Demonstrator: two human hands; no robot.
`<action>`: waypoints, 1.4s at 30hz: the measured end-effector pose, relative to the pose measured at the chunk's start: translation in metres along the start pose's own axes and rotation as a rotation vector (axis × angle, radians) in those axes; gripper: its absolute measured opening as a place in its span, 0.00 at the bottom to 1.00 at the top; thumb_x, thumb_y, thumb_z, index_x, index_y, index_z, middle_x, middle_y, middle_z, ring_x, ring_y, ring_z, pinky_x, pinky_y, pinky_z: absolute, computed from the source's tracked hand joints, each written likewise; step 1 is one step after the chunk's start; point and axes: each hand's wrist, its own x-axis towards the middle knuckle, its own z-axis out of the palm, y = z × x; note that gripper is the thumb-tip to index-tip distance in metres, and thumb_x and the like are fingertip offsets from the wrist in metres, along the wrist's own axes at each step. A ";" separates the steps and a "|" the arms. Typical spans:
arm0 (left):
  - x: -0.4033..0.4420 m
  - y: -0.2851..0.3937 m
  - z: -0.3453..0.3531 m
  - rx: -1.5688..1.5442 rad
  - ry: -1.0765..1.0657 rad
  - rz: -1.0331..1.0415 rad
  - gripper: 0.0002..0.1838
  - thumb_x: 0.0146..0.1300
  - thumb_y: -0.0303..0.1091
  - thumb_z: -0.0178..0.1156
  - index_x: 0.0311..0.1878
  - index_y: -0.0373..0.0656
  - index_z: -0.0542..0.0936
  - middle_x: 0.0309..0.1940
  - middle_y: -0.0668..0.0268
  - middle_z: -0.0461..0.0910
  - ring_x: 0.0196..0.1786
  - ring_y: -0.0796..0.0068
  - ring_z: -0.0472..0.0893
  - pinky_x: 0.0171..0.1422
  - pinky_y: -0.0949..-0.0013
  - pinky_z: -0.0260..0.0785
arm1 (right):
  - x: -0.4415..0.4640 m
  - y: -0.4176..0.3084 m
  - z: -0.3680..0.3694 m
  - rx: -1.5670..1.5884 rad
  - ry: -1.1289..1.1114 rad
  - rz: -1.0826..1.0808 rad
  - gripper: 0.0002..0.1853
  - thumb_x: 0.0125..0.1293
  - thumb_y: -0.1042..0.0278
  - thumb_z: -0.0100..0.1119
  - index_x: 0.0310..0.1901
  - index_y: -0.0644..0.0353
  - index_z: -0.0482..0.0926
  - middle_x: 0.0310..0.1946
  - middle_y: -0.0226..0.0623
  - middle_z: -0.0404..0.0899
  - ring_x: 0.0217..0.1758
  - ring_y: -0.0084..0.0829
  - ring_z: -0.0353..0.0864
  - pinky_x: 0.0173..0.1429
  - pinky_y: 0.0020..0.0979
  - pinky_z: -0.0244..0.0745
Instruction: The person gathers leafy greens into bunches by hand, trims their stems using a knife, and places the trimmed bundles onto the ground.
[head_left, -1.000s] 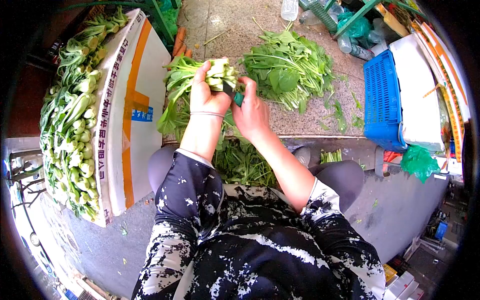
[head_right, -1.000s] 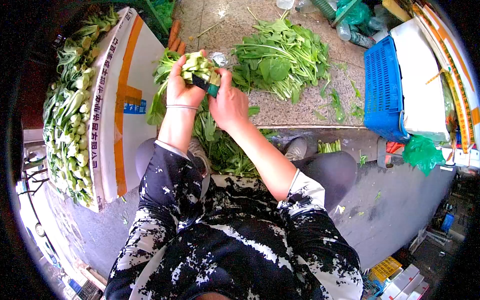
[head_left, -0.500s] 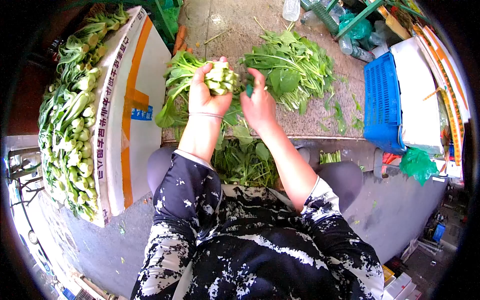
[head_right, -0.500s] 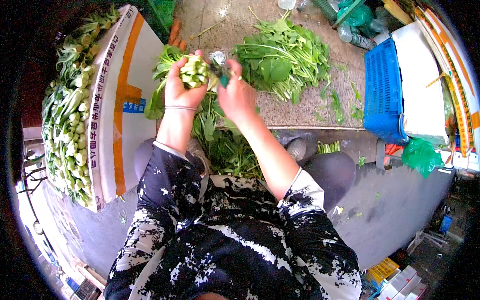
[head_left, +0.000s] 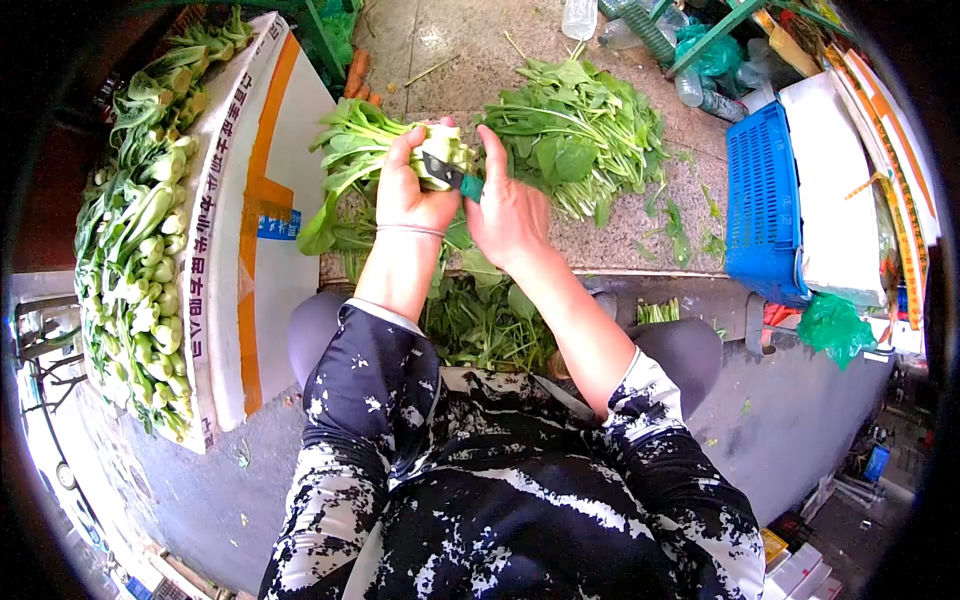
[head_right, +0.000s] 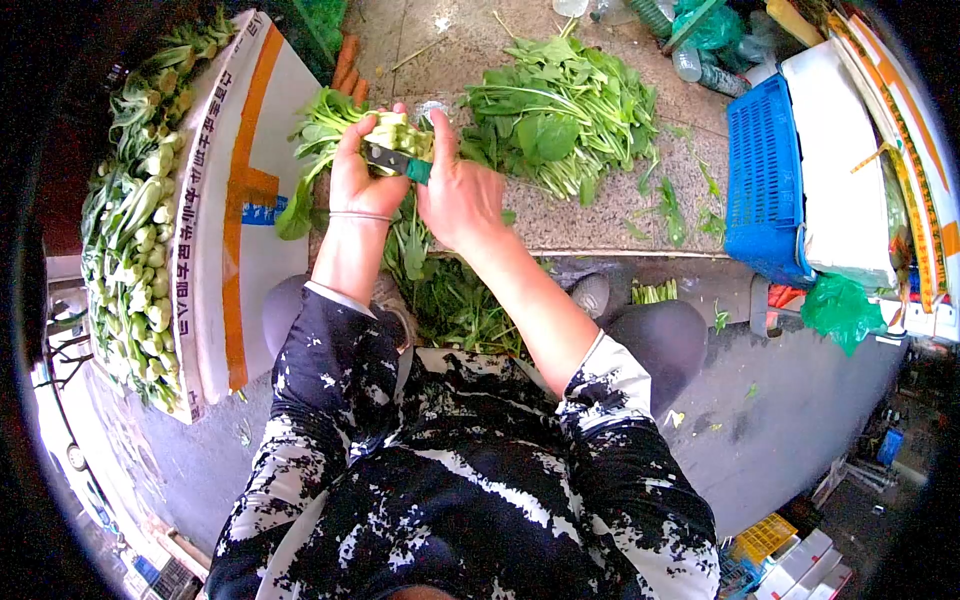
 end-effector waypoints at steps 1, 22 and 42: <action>-0.001 -0.001 0.000 -0.013 0.012 0.004 0.07 0.52 0.29 0.54 0.35 0.41 0.72 0.35 0.60 0.76 0.39 0.65 0.75 0.50 0.62 0.66 | 0.002 -0.001 0.002 0.001 0.014 -0.006 0.35 0.52 0.67 0.54 0.60 0.54 0.48 0.18 0.46 0.75 0.21 0.49 0.74 0.25 0.46 0.66; 0.001 0.000 -0.005 0.010 0.014 -0.008 0.07 0.51 0.28 0.56 0.35 0.42 0.73 0.32 0.65 0.77 0.38 0.69 0.75 0.48 0.64 0.67 | 0.010 0.042 0.030 0.109 0.005 0.425 0.25 0.53 0.69 0.48 0.54 0.64 0.58 0.28 0.53 0.76 0.34 0.50 0.77 0.40 0.46 0.69; 0.009 -0.002 -0.010 0.043 0.050 0.030 0.08 0.55 0.34 0.53 0.36 0.41 0.73 0.39 0.60 0.77 0.42 0.65 0.75 0.54 0.58 0.64 | -0.010 0.054 0.058 0.149 0.042 0.549 0.29 0.52 0.69 0.49 0.58 0.58 0.56 0.31 0.53 0.76 0.37 0.52 0.75 0.41 0.44 0.68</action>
